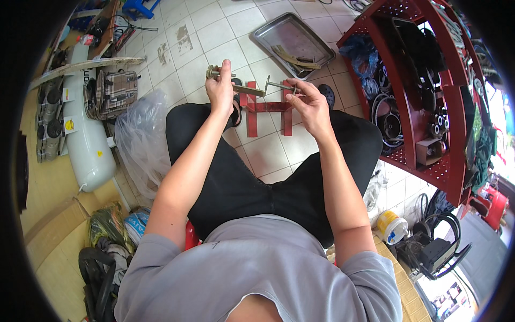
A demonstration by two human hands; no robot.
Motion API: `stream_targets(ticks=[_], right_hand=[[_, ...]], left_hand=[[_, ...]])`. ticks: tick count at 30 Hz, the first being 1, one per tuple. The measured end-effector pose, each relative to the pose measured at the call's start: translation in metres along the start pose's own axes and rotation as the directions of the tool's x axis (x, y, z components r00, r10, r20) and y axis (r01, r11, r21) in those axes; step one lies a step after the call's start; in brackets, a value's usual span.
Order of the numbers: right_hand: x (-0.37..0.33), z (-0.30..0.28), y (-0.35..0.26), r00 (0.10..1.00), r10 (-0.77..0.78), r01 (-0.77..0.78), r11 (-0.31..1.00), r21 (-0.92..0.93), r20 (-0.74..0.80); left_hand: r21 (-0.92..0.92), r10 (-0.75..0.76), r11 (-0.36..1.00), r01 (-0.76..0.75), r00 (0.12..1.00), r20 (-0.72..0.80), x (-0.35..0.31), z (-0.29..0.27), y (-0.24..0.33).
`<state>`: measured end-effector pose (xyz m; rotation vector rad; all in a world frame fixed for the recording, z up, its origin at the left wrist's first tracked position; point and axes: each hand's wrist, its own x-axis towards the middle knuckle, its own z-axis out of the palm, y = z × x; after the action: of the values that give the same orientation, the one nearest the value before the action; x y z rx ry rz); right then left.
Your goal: The person sits on a low stool and assembles a metal mechanism using a screw, a nut, and a flat metal plate. They insert the screw through the plate, tighten the nut by hand, and then attach a white plastic component to the assembly.
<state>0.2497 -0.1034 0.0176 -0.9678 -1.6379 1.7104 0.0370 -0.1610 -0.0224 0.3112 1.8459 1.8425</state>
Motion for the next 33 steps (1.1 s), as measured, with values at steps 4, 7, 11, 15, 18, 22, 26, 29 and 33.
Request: stream_targets(ticks=[4,7,11,15,18,22,26,29,33], right_hand=[[0.002,0.000,0.004,0.997,-0.073,0.073,0.995,-0.069,-0.001],[-0.001,-0.001,-0.001,0.998,0.061,-0.060,0.997,-0.038,0.014],[0.001,0.002,-0.001,0.989,0.147,-0.146,0.988,0.060,-0.011],[-0.001,-0.003,-0.001,0.927,0.374,-0.371,0.925,0.082,-0.022],[-0.001,-0.005,0.001,0.886,0.463,-0.461,0.885,0.073,-0.011],[0.000,-0.008,0.002,0.853,0.522,-0.522,0.853,-0.018,-0.011],[-0.004,0.006,0.002,0.900,0.409,-0.393,0.911,0.125,-0.151],[-0.005,0.006,-0.002,0.909,0.392,-0.359,0.908,0.214,-0.139],[-0.009,0.003,-0.017,0.924,0.381,-0.358,0.889,0.287,-0.027]], left_hand=[[-0.005,-0.022,1.000,0.022,1.000,0.011,0.001,-0.002,-0.001],[0.013,0.028,1.000,-0.028,1.000,-0.009,0.004,-0.002,-0.005],[0.064,0.102,0.993,-0.102,0.995,-0.003,0.010,-0.005,-0.015],[-0.037,0.096,0.995,-0.094,0.995,0.037,-0.010,0.004,0.010],[-0.042,0.099,0.994,-0.097,0.993,0.057,-0.017,0.005,0.019],[-0.056,0.130,0.991,-0.125,0.988,0.088,-0.016,0.003,0.016],[-0.059,0.136,0.990,-0.131,0.987,0.086,-0.014,0.004,0.011],[-0.069,0.123,0.991,-0.117,0.990,0.076,-0.015,0.004,0.014],[-0.098,0.090,0.992,-0.085,0.995,0.046,-0.011,0.003,0.012]])
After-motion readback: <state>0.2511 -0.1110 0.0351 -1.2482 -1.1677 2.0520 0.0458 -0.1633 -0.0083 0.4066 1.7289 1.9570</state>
